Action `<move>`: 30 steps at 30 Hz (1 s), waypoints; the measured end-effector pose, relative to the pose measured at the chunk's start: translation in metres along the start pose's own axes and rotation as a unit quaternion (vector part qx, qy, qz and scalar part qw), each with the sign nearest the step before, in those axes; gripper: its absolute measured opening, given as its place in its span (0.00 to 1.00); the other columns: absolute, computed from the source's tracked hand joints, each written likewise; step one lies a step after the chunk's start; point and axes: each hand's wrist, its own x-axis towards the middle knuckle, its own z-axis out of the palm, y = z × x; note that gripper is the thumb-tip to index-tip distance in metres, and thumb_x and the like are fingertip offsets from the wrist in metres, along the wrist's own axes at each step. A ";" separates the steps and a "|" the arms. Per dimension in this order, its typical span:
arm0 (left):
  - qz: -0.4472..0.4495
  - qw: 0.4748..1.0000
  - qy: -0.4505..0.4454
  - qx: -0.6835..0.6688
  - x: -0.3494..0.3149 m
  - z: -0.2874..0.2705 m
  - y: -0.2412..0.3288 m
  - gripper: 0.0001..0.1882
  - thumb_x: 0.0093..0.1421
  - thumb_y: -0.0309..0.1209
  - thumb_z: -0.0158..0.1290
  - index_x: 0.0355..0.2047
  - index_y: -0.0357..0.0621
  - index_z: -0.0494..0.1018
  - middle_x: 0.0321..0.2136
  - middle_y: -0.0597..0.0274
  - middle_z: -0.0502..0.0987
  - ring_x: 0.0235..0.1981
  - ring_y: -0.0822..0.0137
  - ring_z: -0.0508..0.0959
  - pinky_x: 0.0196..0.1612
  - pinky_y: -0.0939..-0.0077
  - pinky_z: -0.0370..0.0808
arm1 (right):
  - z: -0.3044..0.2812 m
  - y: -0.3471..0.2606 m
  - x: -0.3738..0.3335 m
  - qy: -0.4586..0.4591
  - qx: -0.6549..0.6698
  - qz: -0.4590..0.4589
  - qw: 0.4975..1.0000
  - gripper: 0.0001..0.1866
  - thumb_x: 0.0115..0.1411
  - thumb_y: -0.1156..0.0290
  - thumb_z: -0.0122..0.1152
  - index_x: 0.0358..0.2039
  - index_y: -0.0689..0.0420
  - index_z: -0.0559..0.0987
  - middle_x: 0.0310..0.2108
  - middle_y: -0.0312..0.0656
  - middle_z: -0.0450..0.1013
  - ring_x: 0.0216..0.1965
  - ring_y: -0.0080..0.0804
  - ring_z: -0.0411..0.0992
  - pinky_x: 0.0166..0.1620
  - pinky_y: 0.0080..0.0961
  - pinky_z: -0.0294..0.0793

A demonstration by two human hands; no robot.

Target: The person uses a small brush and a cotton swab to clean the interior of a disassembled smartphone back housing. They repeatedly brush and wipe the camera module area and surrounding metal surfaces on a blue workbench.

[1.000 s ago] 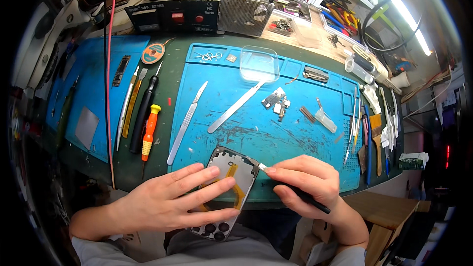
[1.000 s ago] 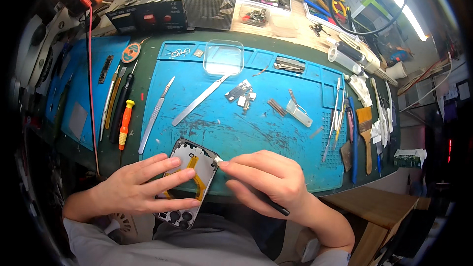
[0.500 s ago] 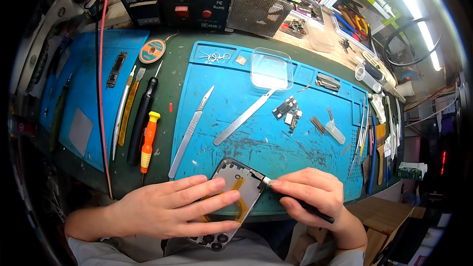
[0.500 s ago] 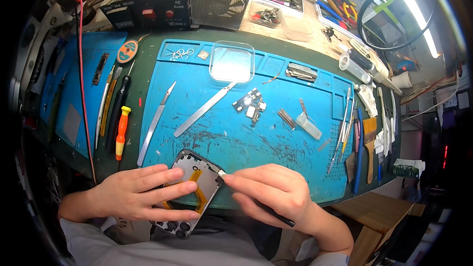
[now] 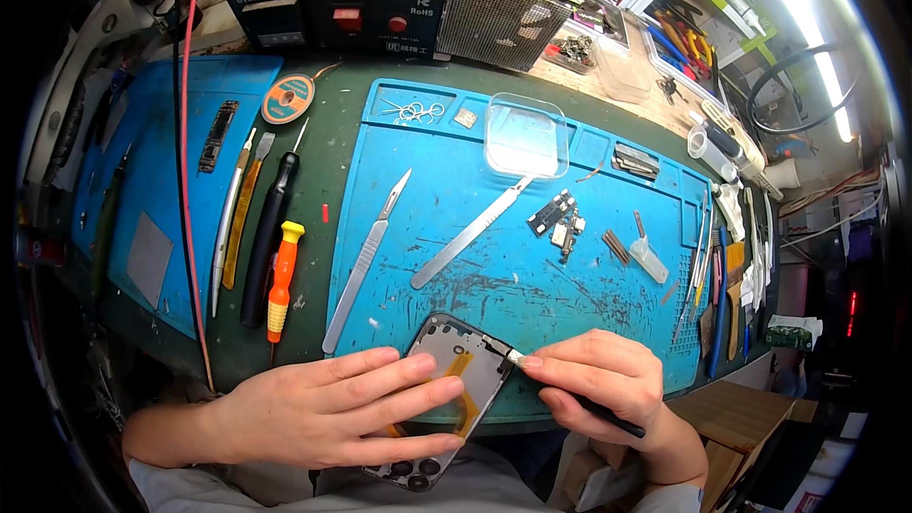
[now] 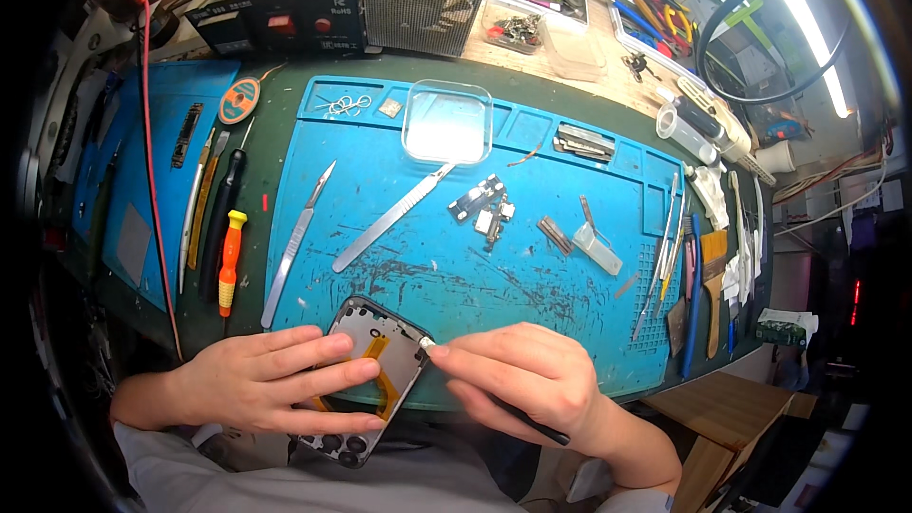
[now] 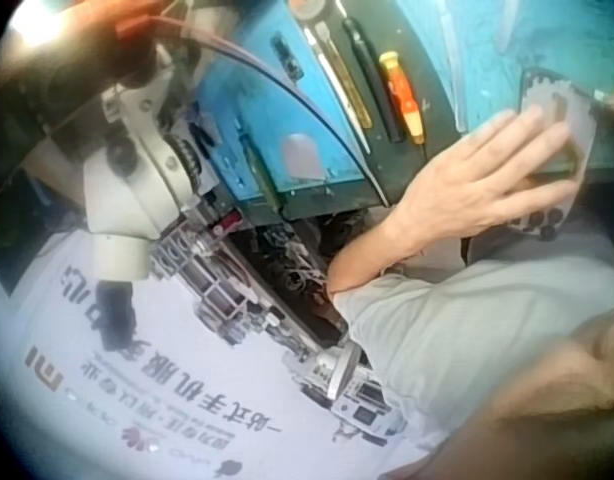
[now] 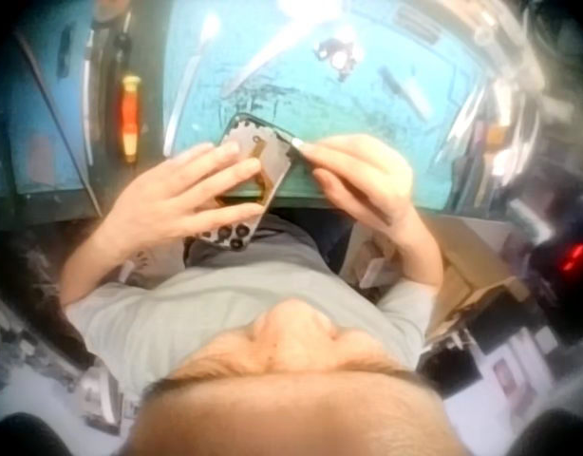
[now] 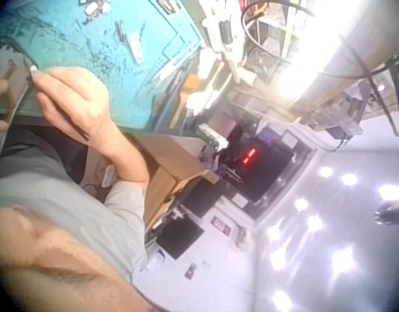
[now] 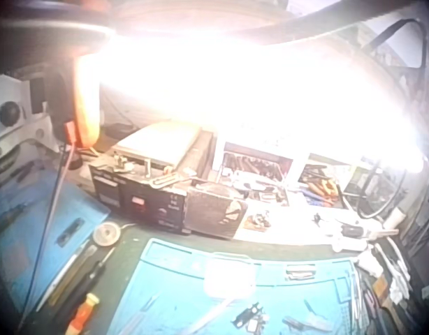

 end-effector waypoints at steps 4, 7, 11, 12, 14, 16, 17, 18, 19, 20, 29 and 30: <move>0.003 1.000 0.009 -0.003 -0.001 0.003 0.000 0.29 0.72 0.33 0.51 0.73 0.67 0.68 0.75 0.62 0.68 0.72 0.62 0.71 0.76 0.65 0.64 | -0.001 0.000 0.000 -0.006 0.000 0.003 1.000 0.23 0.54 0.83 0.76 0.52 0.62 0.86 0.43 0.45 0.86 0.36 0.37 0.84 0.38 0.29 0.82; 0.001 1.000 0.012 0.000 -0.001 0.003 0.000 0.29 0.72 0.34 0.51 0.73 0.67 0.68 0.75 0.63 0.68 0.72 0.63 0.71 0.77 0.65 0.64 | -0.002 -0.001 0.000 -0.012 -0.005 0.003 1.000 0.23 0.54 0.82 0.76 0.53 0.63 0.86 0.44 0.46 0.86 0.37 0.37 0.84 0.38 0.29 0.81; 0.002 1.000 0.008 0.002 -0.001 0.002 0.000 0.29 0.73 0.34 0.51 0.74 0.67 0.68 0.75 0.63 0.68 0.73 0.63 0.70 0.77 0.65 0.64 | -0.002 -0.002 0.000 -0.013 -0.014 0.000 1.000 0.23 0.55 0.81 0.76 0.53 0.62 0.86 0.44 0.46 0.86 0.37 0.37 0.84 0.38 0.28 0.81; 0.002 1.000 0.006 0.003 -0.001 0.001 0.000 0.29 0.73 0.34 0.51 0.74 0.67 0.67 0.75 0.63 0.68 0.73 0.63 0.70 0.77 0.65 0.63 | -0.003 -0.002 0.000 -0.014 -0.016 0.000 1.000 0.22 0.55 0.81 0.76 0.52 0.62 0.86 0.44 0.46 0.86 0.37 0.37 0.84 0.38 0.28 0.81; 0.003 1.000 0.003 0.003 -0.001 0.001 0.000 0.29 0.73 0.34 0.51 0.74 0.67 0.67 0.75 0.63 0.68 0.73 0.63 0.70 0.78 0.65 0.63 | -0.001 -0.002 -0.001 -0.005 -0.012 0.002 1.000 0.18 0.58 0.78 0.74 0.50 0.63 0.87 0.42 0.49 0.86 0.35 0.39 0.84 0.36 0.30 0.82; 0.004 1.000 0.001 0.002 -0.001 0.000 0.000 0.30 0.73 0.34 0.51 0.74 0.67 0.67 0.75 0.63 0.67 0.73 0.63 0.69 0.78 0.65 0.63 | 0.000 -0.001 -0.002 -0.001 -0.010 0.002 1.000 0.16 0.59 0.77 0.73 0.49 0.64 0.88 0.41 0.50 0.86 0.35 0.41 0.84 0.36 0.30 0.82; 0.004 1.000 0.000 0.004 -0.001 0.000 0.000 0.30 0.73 0.34 0.51 0.74 0.67 0.67 0.75 0.63 0.67 0.73 0.63 0.69 0.78 0.65 0.63 | 0.000 0.000 -0.002 -0.001 -0.010 0.001 1.000 0.16 0.59 0.76 0.72 0.49 0.64 0.88 0.41 0.50 0.86 0.35 0.41 0.85 0.36 0.30 0.82; 0.004 1.000 0.000 0.006 -0.001 0.000 0.000 0.30 0.73 0.34 0.51 0.74 0.66 0.67 0.75 0.63 0.67 0.73 0.63 0.69 0.78 0.65 0.63 | 0.001 0.000 -0.001 -0.001 -0.009 0.000 1.000 0.16 0.59 0.76 0.72 0.49 0.64 0.88 0.41 0.50 0.86 0.35 0.41 0.85 0.36 0.30 0.82; 0.004 1.000 -0.001 0.007 -0.001 0.000 0.000 0.30 0.73 0.34 0.51 0.75 0.66 0.67 0.75 0.63 0.67 0.74 0.63 0.69 0.78 0.64 0.63 | 0.001 0.000 -0.001 0.001 -0.008 0.002 1.000 0.16 0.60 0.76 0.72 0.49 0.64 0.88 0.41 0.50 0.86 0.35 0.41 0.85 0.36 0.30 0.82; 0.004 1.000 -0.001 0.007 -0.001 0.000 0.000 0.30 0.73 0.34 0.51 0.75 0.66 0.66 0.75 0.63 0.67 0.74 0.63 0.69 0.78 0.64 0.63 | 0.001 0.000 -0.001 0.002 -0.006 0.004 1.000 0.16 0.60 0.76 0.72 0.49 0.64 0.88 0.41 0.50 0.86 0.35 0.41 0.85 0.36 0.30 0.82; 0.007 1.000 -0.004 0.007 0.000 -0.001 -0.001 0.30 0.73 0.33 0.51 0.75 0.66 0.66 0.76 0.62 0.67 0.73 0.63 0.69 0.77 0.65 0.64 | -0.001 -0.002 0.001 -0.009 0.000 0.008 1.000 0.21 0.55 0.82 0.76 0.51 0.62 0.87 0.44 0.45 0.86 0.38 0.38 0.85 0.39 0.30 0.82; 0.007 1.000 -0.003 0.009 0.000 -0.001 -0.001 0.30 0.73 0.33 0.51 0.75 0.66 0.66 0.76 0.62 0.67 0.73 0.63 0.70 0.77 0.65 0.64 | -0.001 -0.002 0.001 -0.009 0.001 0.009 1.000 0.21 0.55 0.82 0.76 0.51 0.62 0.87 0.43 0.45 0.86 0.38 0.38 0.85 0.39 0.30 0.83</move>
